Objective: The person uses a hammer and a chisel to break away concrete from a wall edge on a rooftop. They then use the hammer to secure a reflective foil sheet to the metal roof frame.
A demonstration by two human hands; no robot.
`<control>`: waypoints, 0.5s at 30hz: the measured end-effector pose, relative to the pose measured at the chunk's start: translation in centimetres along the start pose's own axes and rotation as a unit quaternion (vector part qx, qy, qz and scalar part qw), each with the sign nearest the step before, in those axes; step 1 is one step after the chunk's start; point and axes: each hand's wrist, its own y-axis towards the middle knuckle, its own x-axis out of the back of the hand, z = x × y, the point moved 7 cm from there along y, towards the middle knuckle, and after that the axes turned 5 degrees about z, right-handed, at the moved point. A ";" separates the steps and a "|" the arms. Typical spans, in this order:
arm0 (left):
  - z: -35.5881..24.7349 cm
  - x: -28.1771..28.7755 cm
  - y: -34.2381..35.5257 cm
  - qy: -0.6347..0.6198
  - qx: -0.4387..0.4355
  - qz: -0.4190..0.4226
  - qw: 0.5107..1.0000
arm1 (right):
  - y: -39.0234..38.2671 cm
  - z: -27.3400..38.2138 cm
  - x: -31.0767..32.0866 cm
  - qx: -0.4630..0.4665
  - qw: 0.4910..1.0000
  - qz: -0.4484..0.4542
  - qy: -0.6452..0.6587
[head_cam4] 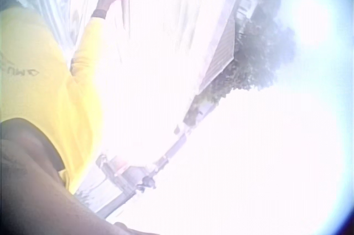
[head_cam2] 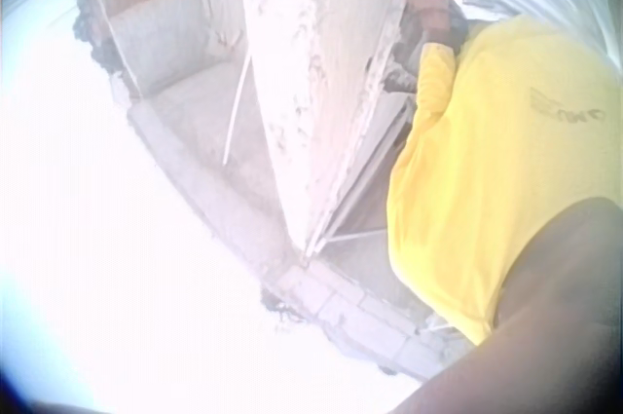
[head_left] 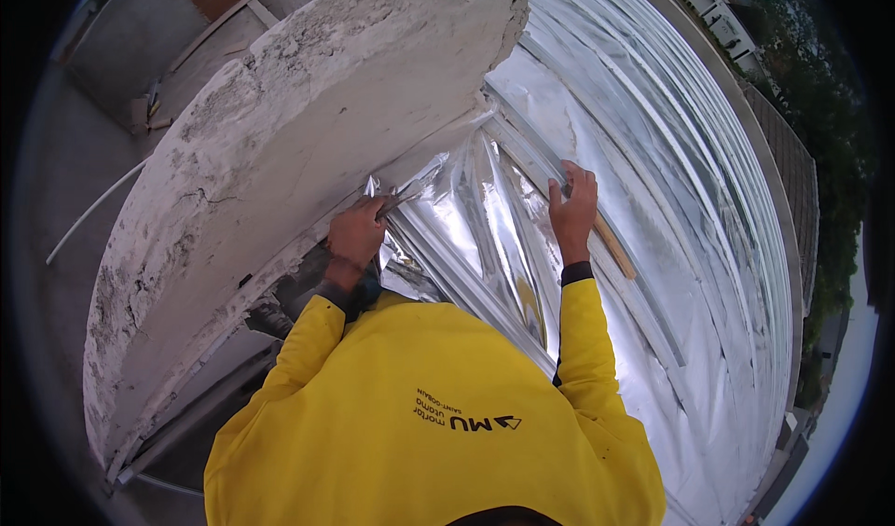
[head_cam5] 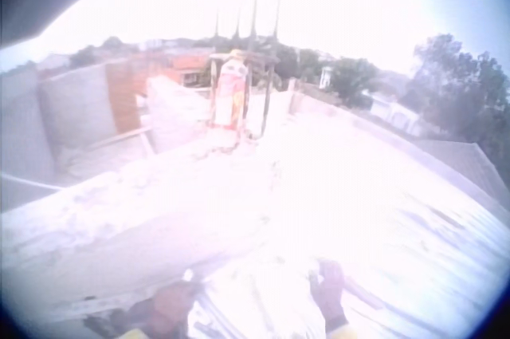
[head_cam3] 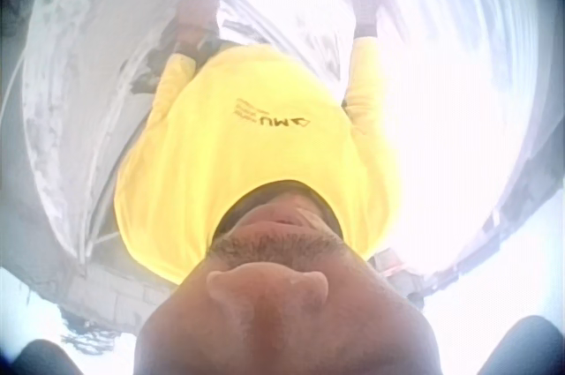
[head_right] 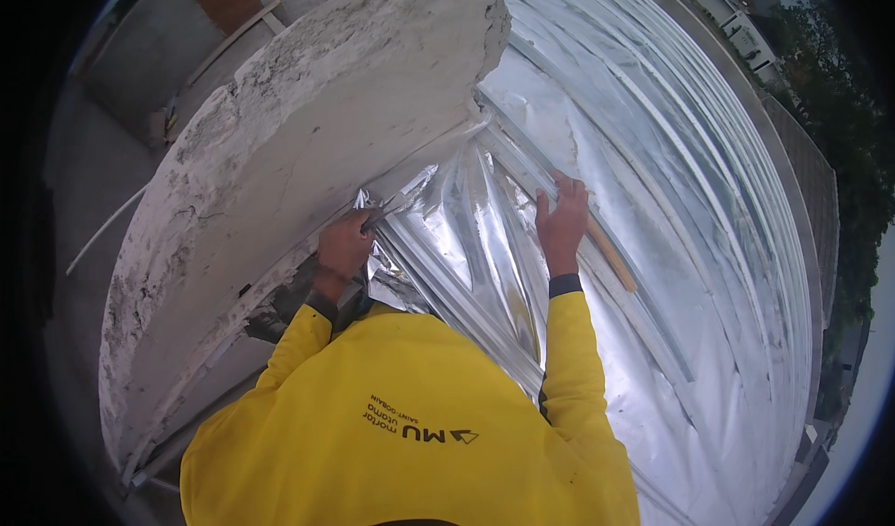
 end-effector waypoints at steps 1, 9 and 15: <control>-0.1 0.1 0.0 -0.001 0.000 -0.001 1.000 | 0.1 3.8 -1.9 0.050 0.995 0.078 0.046; 1.6 -0.3 -0.3 -0.043 0.027 -0.038 0.998 | -2.3 17.6 -13.5 0.272 0.941 0.169 0.108; 1.7 1.0 -0.1 -0.048 0.077 -0.106 0.990 | 0.9 19.6 -14.7 0.238 0.949 0.138 0.155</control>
